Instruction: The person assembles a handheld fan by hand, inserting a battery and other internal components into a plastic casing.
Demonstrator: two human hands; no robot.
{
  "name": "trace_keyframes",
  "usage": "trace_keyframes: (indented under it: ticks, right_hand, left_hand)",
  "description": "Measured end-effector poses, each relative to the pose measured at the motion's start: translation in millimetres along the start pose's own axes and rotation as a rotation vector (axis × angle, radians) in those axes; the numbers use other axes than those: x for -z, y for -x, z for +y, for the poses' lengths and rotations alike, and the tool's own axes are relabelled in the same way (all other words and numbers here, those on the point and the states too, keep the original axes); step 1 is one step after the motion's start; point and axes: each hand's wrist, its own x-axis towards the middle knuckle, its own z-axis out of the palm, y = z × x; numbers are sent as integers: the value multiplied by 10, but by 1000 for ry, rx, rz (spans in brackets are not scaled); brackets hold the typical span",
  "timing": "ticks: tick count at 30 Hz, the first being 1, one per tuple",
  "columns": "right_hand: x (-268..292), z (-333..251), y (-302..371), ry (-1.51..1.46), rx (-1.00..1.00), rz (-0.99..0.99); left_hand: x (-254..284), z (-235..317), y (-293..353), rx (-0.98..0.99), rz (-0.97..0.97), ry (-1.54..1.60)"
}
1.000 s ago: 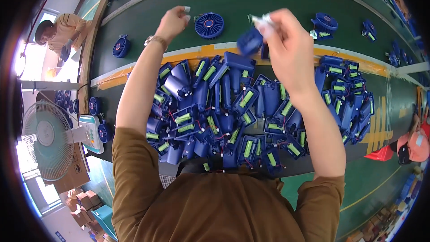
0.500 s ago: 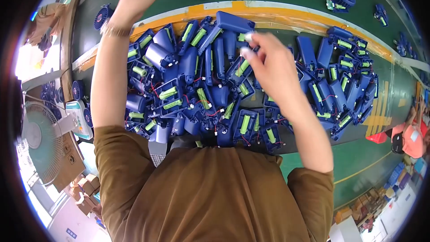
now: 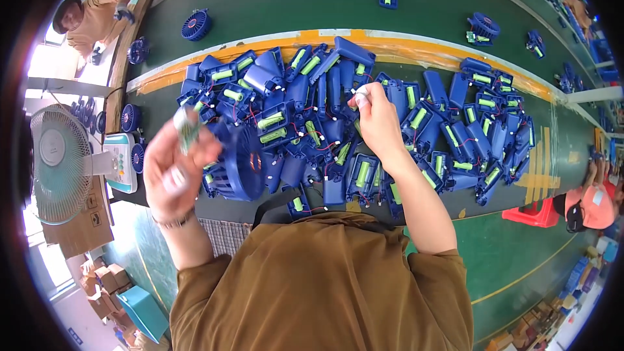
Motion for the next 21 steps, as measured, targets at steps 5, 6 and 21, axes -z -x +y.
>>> trace_keyframes:
  ticks: [5,6,21]
  right_hand:
    - [304,-212,237,-888,-198,-73]
    - [371,-291,286,-952,-192,-44]
    - [1302,-1713,1254,-1014,18,-153]
  left_hand:
    - [-314,-26,492,-45,214,-388]
    - [-310,-19,470,-161,262,-763]
    - [-1286,-224,-191,-178,-62,-750]
